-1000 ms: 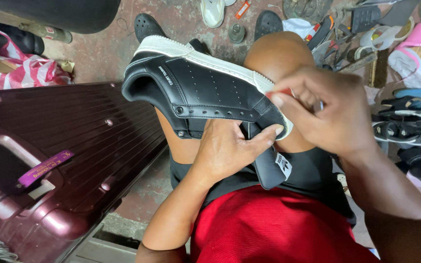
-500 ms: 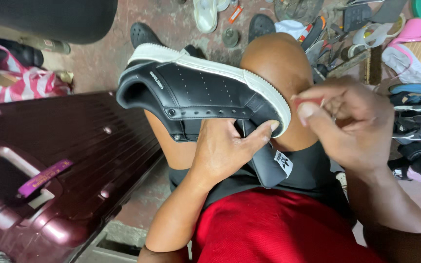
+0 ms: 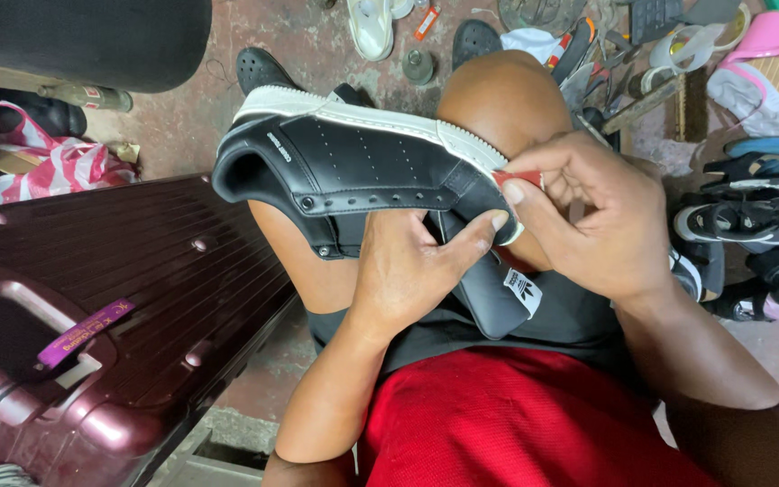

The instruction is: The person cleans the white midsole of a black sneaker using a small orange tool, a white cloth, and a knife. They scrape and wipe the midsole repeatedly, then use the knife to carefully remove material from the edge of the sole.

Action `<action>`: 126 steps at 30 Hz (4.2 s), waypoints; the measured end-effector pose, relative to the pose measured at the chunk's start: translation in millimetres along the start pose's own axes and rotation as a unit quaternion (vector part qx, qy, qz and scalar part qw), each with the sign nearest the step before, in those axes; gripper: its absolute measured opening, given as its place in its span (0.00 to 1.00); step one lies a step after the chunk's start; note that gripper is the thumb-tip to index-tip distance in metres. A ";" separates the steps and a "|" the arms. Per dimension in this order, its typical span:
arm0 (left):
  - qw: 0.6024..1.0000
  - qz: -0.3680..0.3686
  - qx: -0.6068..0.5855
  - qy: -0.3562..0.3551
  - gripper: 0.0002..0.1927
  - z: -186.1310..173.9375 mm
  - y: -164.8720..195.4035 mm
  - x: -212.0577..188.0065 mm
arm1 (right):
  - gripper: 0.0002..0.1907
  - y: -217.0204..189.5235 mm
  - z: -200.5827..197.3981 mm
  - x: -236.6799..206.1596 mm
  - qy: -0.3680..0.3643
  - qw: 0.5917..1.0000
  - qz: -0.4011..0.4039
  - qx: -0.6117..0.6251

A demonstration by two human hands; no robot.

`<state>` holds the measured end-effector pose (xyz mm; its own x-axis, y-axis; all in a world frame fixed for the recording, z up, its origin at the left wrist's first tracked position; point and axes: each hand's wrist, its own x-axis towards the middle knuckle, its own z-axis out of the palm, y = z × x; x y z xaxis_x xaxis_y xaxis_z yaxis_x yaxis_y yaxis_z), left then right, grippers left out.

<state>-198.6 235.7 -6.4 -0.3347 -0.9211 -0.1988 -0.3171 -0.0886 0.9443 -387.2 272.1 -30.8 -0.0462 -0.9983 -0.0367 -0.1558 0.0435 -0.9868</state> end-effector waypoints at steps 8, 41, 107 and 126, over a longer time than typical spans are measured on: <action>1.000 -0.018 0.003 0.006 0.08 -1.9 0.2 -0.6 | 0.06 5.0 3.1 -15.7 0.044 0.983 -0.077 -0.158; 0.997 -0.035 0.065 0.029 0.10 0.1 3.8 10.3 | 0.07 23.3 10.6 -19.3 0.097 0.985 -0.087 -0.115; 0.795 -0.185 -0.577 -0.034 0.15 6.8 -6.6 13.3 | 0.07 27.3 -54.5 10.6 0.003 0.998 -0.037 0.047; 0.815 -0.180 -0.546 -0.079 0.19 -3.6 -7.1 13.3 | 0.05 20.6 -29.5 12.0 0.069 0.992 -0.091 -0.056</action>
<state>-197.6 222.7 -14.8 -0.5324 -0.7083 -0.4635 0.5289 -0.7059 0.4712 -420.1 262.2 -46.9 -0.1413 -0.9753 0.1698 -0.2824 -0.1247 -0.9512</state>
